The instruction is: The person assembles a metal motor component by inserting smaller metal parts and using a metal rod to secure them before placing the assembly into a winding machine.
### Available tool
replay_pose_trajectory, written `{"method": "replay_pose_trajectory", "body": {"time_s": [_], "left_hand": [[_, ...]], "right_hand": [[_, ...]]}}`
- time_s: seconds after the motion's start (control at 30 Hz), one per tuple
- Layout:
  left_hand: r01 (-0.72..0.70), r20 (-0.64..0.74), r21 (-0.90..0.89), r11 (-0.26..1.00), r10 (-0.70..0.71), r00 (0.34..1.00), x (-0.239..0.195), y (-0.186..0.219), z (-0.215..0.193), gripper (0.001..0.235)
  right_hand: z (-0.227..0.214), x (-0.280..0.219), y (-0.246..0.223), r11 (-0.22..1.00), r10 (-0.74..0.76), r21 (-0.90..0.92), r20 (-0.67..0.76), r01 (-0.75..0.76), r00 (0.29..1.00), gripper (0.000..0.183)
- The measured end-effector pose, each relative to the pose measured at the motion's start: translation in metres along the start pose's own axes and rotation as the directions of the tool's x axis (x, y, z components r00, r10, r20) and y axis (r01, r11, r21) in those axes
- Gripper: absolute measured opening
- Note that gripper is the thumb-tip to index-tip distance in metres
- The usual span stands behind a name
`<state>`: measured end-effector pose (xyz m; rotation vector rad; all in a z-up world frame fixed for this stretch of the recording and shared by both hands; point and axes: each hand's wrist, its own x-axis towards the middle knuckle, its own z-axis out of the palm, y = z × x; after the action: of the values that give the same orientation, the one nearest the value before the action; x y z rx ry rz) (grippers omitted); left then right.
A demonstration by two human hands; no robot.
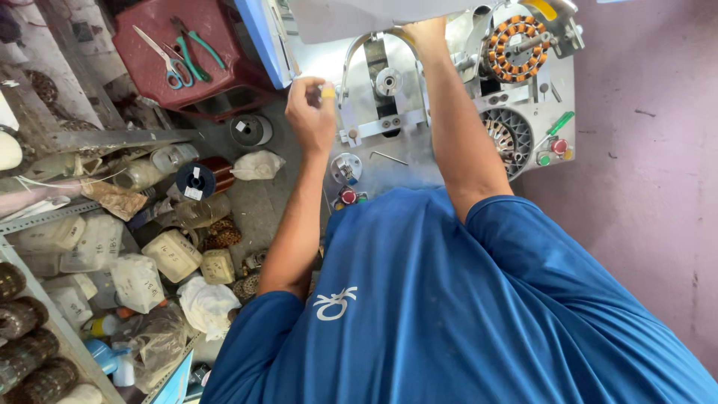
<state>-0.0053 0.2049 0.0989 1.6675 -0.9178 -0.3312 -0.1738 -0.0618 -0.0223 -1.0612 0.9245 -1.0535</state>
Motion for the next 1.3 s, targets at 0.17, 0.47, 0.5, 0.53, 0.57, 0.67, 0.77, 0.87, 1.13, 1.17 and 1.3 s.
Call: {"method": "replay_pose_trajectory", "body": {"time_s": [0.17, 0.47, 0.5, 0.53, 0.57, 0.67, 0.77, 0.87, 1.13, 1.17, 1.3], "left_hand": [[-0.067, 0.048, -0.017, 0.998, 0.068, 0.997, 0.083, -0.025, 0.079, 0.013], [-0.011, 0.360, 0.256, 0.967, -0.084, 0.929, 0.130, -0.112, 0.160, 0.019], [-0.013, 0.362, 0.266, 0.964, -0.087, 0.928, 0.129, -0.117, 0.160, 0.020], [-0.014, 0.363, 0.272, 0.962, -0.089, 0.927, 0.130, -0.120, 0.160, 0.021], [-0.010, 0.365, 0.281, 0.960, -0.097, 0.926, 0.128, -0.122, 0.158, 0.022], [-0.003, 0.366, 0.286, 0.958, -0.106, 0.925, 0.121, -0.126, 0.159, 0.024], [-0.005, 0.372, 0.290, 0.957, -0.108, 0.922, 0.109, -0.125, 0.159, 0.027], [-0.035, 0.364, 0.294, 0.955, -0.078, 0.928, 0.118, -0.115, 0.160, 0.029], [-0.033, 0.284, 0.278, 0.960, -0.049, 0.958, 0.096, -0.051, 0.148, 0.036], [-0.035, 0.282, 0.307, 0.951, -0.056, 0.958, 0.093, -0.039, 0.143, 0.038], [0.030, 0.206, 0.262, 0.965, -0.086, 0.975, 0.076, 0.005, 0.115, 0.036]], "right_hand": [[0.011, 0.027, 0.016, 0.977, 0.079, -0.205, 0.088, -0.060, 0.993, 0.027], [0.014, 0.028, 0.026, 0.848, -0.020, -0.524, 0.111, 0.076, 0.994, 0.030], [0.015, 0.027, 0.026, 0.844, -0.027, -0.530, 0.108, 0.080, 0.994, 0.030], [0.016, 0.027, 0.026, 0.841, -0.030, -0.535, 0.105, 0.082, 0.994, 0.030], [0.016, 0.026, 0.026, 0.839, -0.028, -0.538, 0.108, 0.082, 0.994, 0.031], [0.010, 0.025, 0.022, 0.834, -0.011, -0.547, 0.124, 0.077, 0.992, 0.031], [0.003, 0.020, 0.015, 0.827, 0.013, -0.558, 0.134, 0.065, 0.991, 0.032], [0.005, 0.029, 0.001, 0.821, -0.005, -0.566, 0.125, 0.075, 0.992, 0.033], [-0.012, 0.024, 0.002, 0.782, -0.018, -0.622, 0.042, 0.040, 0.999, 0.035], [-0.016, 0.017, -0.003, 0.774, -0.025, -0.633, 0.011, 0.027, 1.000, 0.036], [-0.011, -0.031, -0.049, 0.762, -0.079, -0.647, -0.120, -0.017, 0.990, 0.037]]}}
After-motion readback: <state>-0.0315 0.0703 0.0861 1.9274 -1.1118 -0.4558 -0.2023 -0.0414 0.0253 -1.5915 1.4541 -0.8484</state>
